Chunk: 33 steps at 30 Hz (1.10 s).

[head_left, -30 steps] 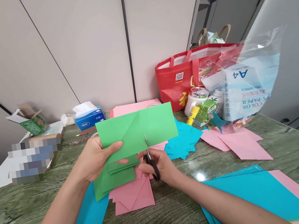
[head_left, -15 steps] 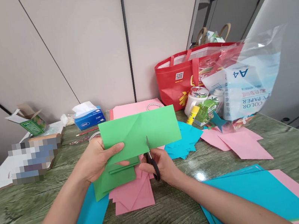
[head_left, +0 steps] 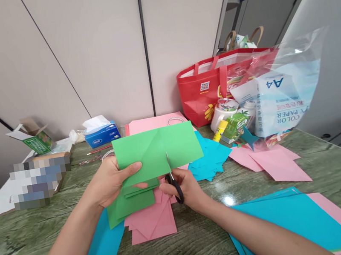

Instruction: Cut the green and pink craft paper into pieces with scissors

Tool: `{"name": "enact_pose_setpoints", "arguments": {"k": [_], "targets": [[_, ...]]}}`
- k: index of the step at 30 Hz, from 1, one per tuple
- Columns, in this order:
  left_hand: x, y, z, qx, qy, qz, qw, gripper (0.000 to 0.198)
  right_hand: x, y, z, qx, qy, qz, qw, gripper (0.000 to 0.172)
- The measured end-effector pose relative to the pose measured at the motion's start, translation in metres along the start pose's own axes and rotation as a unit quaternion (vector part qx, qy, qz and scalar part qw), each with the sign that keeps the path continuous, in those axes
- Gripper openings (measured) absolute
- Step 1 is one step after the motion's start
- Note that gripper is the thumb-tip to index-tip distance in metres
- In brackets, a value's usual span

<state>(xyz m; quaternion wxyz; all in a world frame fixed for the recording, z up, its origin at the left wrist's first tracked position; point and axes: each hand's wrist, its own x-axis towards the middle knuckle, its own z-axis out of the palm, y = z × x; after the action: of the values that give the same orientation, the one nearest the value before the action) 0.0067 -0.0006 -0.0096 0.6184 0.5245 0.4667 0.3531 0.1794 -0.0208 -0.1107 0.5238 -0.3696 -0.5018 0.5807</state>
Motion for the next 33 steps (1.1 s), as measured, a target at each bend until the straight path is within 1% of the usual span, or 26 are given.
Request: {"name": "enact_pose_setpoints", "arguments": {"k": [5, 9, 12, 15, 22, 33], "targets": [[-0.0003, -0.0011, -0.0012, -0.003, 0.004, -0.001, 1.0, 0.026, -0.0002, -0.0021, 0.0005, 0.002, 0.0, 0.015, 1.0, 0.037], [0.0002, -0.0022, -0.0017, -0.013, -0.006, -0.01, 1.0, 0.02, -0.0005, -0.0044, 0.0003, 0.017, -0.001, 0.011, 1.0, 0.036], [0.0008, -0.0022, 0.0001, -0.016, -0.014, -0.016, 1.0, 0.017, -0.0002, -0.0044, -0.0002, 0.047, -0.005, 0.012, 0.999, 0.042], [0.0013, -0.0016, 0.0016, -0.019, -0.012, -0.021, 1.0, 0.019, 0.0004, -0.0043, -0.0007, 0.068, -0.007, 0.018, 0.998, 0.045], [0.0023, 0.0012, -0.0009, -0.008, -0.013, -0.04, 0.999, 0.021, 0.0004, -0.0052, -0.0005, 0.066, 0.004, -0.007, 0.998, 0.037], [0.0018, 0.0016, 0.0001, -0.007, -0.012, -0.048, 0.999, 0.023, 0.0008, 0.001, 0.0001, 0.06, 0.022, -0.004, 0.998, 0.035]]}}
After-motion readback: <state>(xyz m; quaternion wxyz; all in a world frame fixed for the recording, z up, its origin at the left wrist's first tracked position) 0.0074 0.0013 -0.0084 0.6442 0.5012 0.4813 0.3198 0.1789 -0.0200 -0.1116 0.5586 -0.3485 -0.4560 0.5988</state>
